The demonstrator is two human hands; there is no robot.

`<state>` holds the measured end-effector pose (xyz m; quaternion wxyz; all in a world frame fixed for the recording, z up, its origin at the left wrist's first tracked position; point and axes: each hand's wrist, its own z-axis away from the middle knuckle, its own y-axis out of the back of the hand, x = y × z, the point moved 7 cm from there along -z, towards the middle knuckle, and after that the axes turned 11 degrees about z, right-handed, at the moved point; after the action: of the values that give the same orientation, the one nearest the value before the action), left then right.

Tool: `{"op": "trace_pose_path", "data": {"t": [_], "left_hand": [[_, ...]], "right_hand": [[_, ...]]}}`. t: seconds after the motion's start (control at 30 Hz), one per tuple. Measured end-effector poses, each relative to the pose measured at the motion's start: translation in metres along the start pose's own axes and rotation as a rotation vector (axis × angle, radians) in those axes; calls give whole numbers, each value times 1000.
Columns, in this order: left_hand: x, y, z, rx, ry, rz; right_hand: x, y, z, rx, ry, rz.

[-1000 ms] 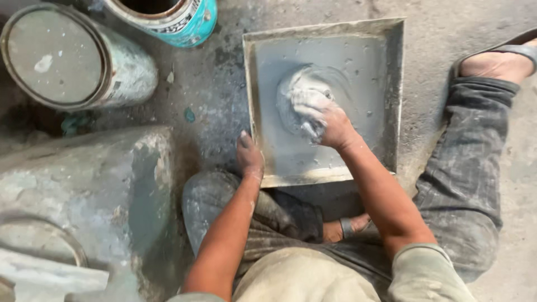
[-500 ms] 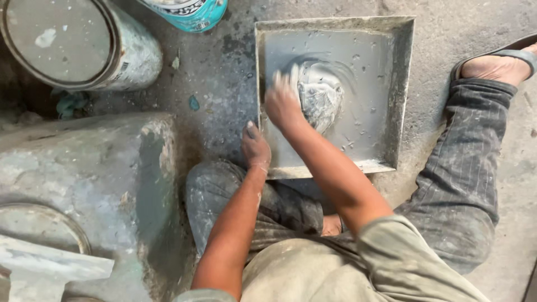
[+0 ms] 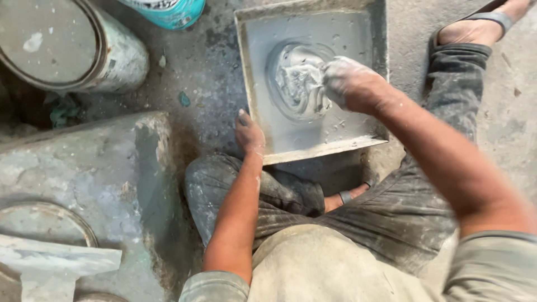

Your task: The person sits on the floor mixing gray putty in a square metal tray, kneading and folding the material by hand. They pour water from a plastic bottle into the tray, continue working the putty, and scrape it off their hand and the tray edge with a putty knife.

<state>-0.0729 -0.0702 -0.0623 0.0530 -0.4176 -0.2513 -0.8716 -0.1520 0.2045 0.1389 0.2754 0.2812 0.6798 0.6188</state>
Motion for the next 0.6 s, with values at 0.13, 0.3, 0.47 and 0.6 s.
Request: {"op": "trace_pose_path", "data": {"t": [0.13,0.3,0.47,0.6], "left_hand": [[-3,-1,-2,12,8,6],[-12,-2,-7,12,-24,18],[-19,-4,-13,12,-74,54],[-22,-5,-14,-1,-37,44]], "right_hand": [[32,-54,75,30,-934,-205],[5,-175,100,-95,-1242,-367],[29,-132,69,412,-1314,-1001],[-2,-27,9,542,-943,-865]]}}
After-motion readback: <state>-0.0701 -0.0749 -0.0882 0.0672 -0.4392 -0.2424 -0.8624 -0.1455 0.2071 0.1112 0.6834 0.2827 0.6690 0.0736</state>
